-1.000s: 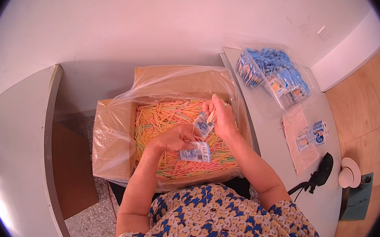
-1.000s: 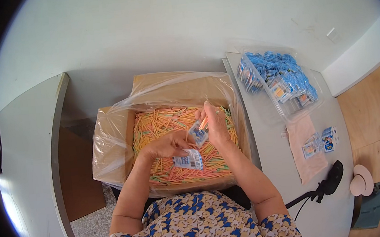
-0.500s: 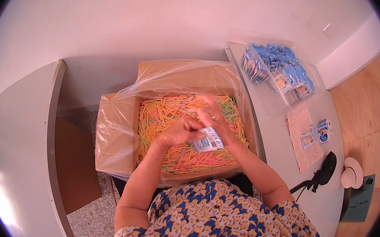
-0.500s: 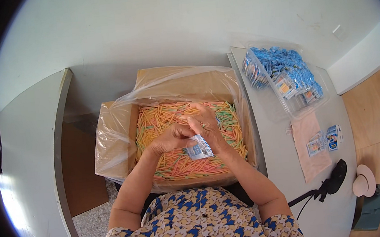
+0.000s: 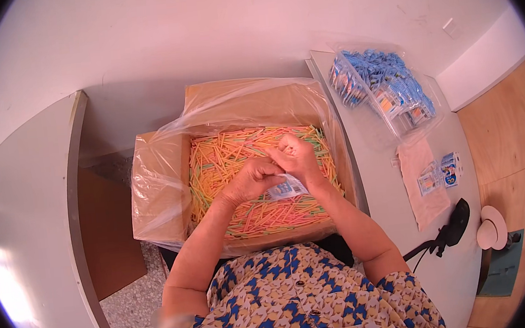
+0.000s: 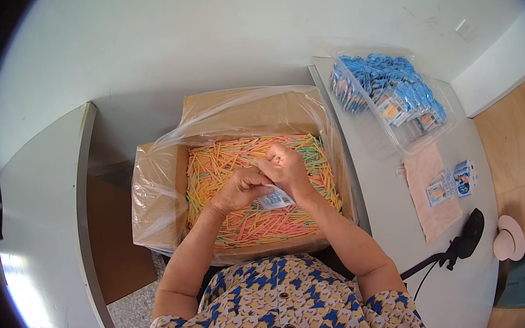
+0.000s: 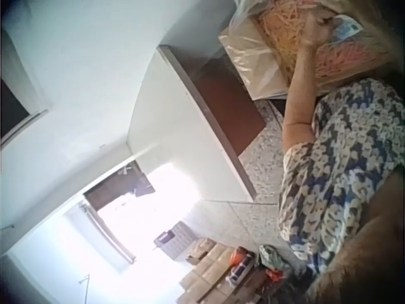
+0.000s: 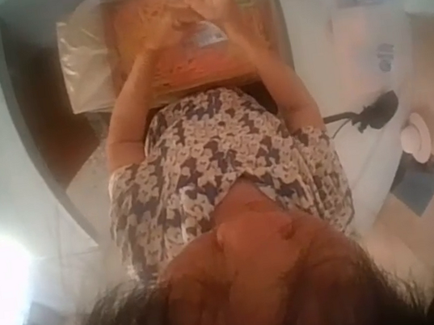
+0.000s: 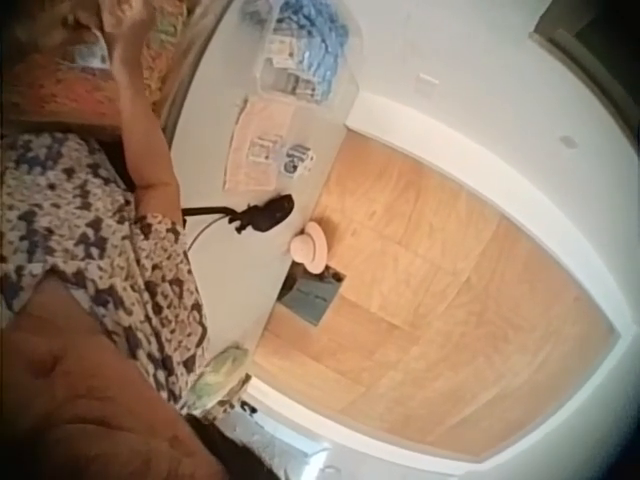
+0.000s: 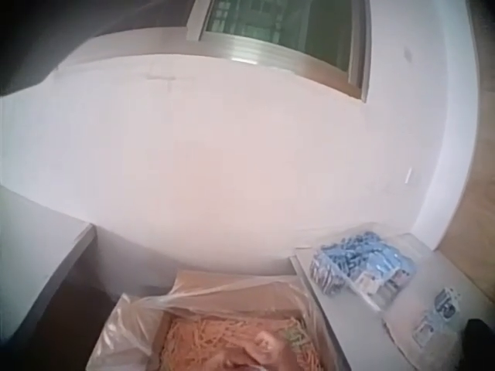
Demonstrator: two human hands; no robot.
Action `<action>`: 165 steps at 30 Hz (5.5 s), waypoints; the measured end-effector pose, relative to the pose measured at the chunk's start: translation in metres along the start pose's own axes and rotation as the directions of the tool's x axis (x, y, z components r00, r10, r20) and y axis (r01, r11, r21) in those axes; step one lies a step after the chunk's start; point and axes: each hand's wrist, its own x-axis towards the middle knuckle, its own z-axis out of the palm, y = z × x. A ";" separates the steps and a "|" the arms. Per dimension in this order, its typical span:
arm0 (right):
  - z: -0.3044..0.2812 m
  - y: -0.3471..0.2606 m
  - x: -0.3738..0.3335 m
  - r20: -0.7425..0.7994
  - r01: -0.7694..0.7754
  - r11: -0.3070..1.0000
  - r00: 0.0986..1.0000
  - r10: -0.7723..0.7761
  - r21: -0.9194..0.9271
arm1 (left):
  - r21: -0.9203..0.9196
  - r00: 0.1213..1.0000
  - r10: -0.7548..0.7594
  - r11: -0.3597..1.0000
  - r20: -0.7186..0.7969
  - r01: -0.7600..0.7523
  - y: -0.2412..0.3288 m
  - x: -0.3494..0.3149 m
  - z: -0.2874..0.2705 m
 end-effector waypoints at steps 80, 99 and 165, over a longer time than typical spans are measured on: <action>-0.386 0.088 -0.134 -0.376 -0.499 0.724 0.860 0.345 -0.477 | 0.180 0.954 -0.137 0.965 -0.267 0.189 -0.004 -0.004 -0.007; -0.328 0.029 -0.131 -0.334 -0.120 0.627 0.912 -0.236 -0.770 | 0.708 0.898 -0.056 0.594 -0.436 0.381 -0.035 0.052 0.010; -0.004 0.068 0.056 0.441 -0.747 0.172 0.544 0.714 0.643 | 0.041 0.814 -0.089 0.990 -0.574 0.137 -0.012 0.010 -0.037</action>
